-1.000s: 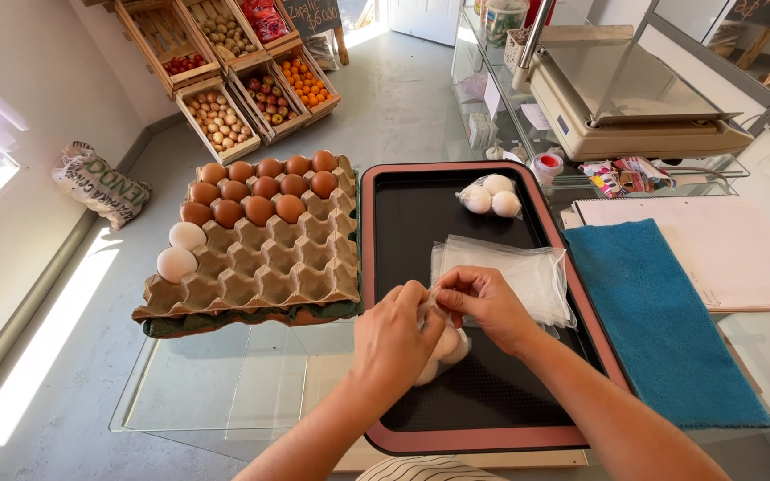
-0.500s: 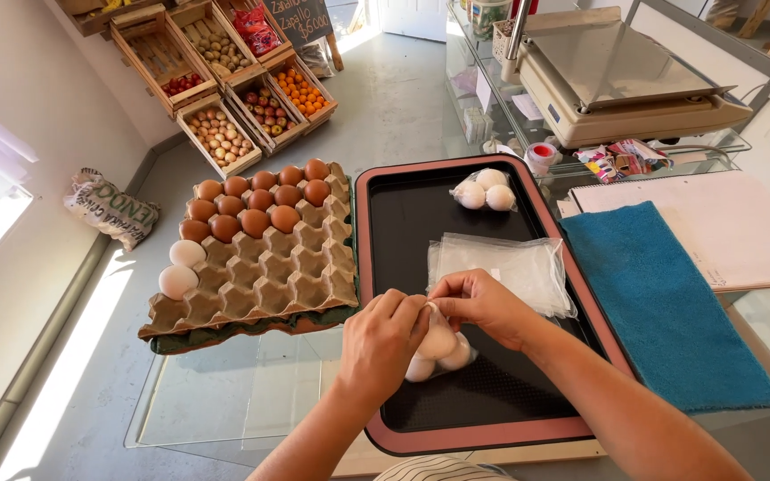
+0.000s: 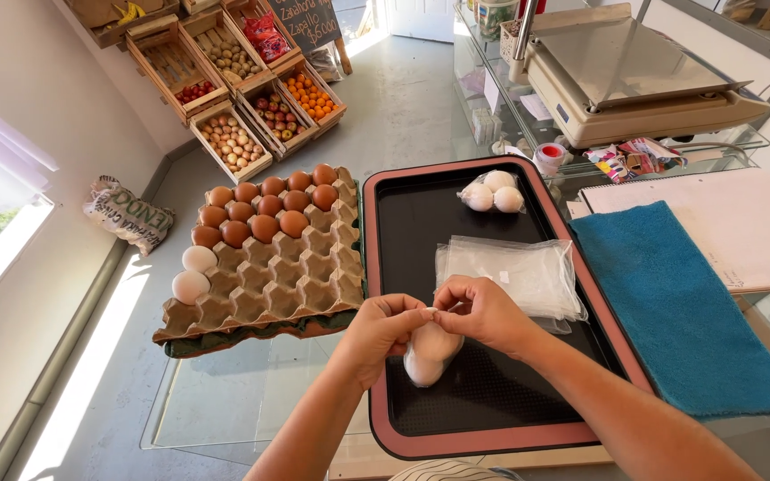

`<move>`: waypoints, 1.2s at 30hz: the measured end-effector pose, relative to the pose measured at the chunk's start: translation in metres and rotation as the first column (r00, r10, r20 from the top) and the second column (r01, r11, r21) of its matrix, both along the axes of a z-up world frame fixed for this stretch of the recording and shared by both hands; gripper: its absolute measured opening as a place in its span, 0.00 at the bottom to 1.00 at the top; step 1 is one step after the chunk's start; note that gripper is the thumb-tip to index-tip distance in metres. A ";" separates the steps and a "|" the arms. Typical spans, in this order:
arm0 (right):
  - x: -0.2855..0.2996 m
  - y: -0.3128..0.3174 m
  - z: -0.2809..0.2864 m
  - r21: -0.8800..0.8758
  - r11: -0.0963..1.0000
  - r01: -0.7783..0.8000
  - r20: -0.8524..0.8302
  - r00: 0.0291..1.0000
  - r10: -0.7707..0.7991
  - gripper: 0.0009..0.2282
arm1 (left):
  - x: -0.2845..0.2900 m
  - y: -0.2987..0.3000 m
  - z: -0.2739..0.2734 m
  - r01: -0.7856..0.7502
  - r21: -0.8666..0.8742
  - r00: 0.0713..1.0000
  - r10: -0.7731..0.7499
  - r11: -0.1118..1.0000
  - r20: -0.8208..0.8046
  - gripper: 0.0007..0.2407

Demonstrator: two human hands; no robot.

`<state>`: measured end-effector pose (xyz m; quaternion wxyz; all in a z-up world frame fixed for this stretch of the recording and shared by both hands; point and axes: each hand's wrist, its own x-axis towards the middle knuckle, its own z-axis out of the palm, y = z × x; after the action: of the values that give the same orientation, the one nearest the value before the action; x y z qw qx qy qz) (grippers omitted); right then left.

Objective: Picking up eggs from a large carton and placing them into small plastic bags on a counter.

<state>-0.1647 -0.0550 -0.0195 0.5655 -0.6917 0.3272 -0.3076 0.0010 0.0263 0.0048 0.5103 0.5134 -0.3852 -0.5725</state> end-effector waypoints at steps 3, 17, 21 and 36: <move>0.002 0.000 -0.002 0.025 1.000 -0.006 -0.011 1.000 0.006 0.05 | 0.002 0.003 0.002 0.052 0.070 0.981 -0.037 0.996 -0.191 0.03; -0.002 0.010 0.021 -0.158 0.985 0.065 0.024 0.998 -0.062 0.07 | -0.005 0.007 0.003 -0.013 -0.010 0.995 0.014 1.000 0.103 0.08; -0.005 0.005 0.019 -0.330 0.943 0.039 -0.025 0.998 -0.049 0.04 | -0.007 0.015 0.018 0.047 -0.174 0.856 0.050 0.984 0.515 0.09; -0.022 -0.006 0.036 -0.369 0.892 -0.263 -0.174 0.962 0.211 0.15 | 0.008 0.007 -0.008 0.195 -0.402 0.290 0.339 0.895 0.895 0.05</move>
<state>-0.1868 -0.0614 0.0162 0.4279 -0.8433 0.2087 -0.2493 0.0095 0.0335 -0.0028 0.3067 0.6391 -0.7048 -0.0260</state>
